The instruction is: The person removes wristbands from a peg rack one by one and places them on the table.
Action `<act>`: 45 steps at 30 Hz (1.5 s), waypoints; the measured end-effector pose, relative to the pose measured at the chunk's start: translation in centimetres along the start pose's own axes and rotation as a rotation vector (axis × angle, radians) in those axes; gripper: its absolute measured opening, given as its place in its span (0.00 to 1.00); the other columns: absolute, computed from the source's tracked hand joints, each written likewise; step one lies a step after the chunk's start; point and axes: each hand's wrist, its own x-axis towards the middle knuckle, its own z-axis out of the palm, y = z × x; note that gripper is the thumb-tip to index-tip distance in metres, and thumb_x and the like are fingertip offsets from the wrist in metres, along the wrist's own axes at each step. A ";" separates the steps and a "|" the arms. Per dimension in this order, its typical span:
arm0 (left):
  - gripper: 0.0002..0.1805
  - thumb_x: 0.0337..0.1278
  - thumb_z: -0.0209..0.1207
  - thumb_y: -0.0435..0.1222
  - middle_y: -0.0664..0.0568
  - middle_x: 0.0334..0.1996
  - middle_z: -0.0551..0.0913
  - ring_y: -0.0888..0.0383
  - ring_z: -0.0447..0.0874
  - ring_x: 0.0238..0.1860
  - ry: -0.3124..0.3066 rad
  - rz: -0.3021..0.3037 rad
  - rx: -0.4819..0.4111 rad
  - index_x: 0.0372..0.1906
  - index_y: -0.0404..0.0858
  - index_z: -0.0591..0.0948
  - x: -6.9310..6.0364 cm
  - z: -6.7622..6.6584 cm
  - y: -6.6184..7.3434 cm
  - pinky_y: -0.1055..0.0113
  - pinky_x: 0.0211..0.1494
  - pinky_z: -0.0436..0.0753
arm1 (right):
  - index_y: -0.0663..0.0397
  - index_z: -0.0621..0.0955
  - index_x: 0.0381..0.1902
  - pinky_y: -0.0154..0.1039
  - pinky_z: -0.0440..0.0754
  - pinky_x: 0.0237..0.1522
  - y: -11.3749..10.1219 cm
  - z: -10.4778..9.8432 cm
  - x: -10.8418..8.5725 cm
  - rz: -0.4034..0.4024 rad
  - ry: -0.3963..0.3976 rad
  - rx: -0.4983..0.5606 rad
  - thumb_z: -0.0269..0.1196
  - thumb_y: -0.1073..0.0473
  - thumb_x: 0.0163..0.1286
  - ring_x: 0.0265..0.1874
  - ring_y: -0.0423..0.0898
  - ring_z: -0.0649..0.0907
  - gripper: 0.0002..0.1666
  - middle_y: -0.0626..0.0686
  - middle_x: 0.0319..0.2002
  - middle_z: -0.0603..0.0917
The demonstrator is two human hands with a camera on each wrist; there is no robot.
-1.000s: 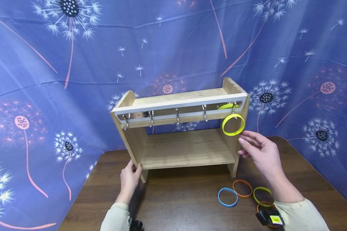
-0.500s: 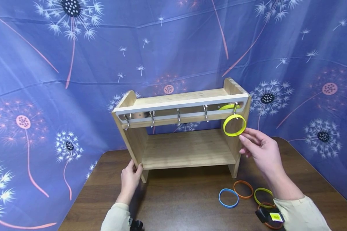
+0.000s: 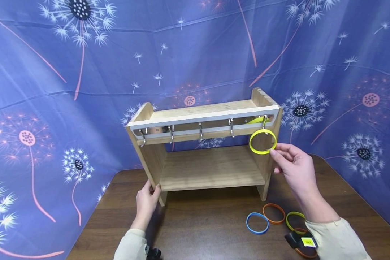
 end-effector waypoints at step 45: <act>0.05 0.52 0.63 0.36 0.55 0.16 0.82 0.50 0.78 0.18 0.002 0.006 0.008 0.32 0.42 0.78 -0.1 -0.1 0.1 0.50 0.26 0.74 | 0.64 0.81 0.46 0.29 0.74 0.19 -0.9 -0.5 -1.9 -0.025 0.065 -0.042 0.64 0.67 0.66 0.14 0.39 0.78 0.11 0.46 0.29 0.87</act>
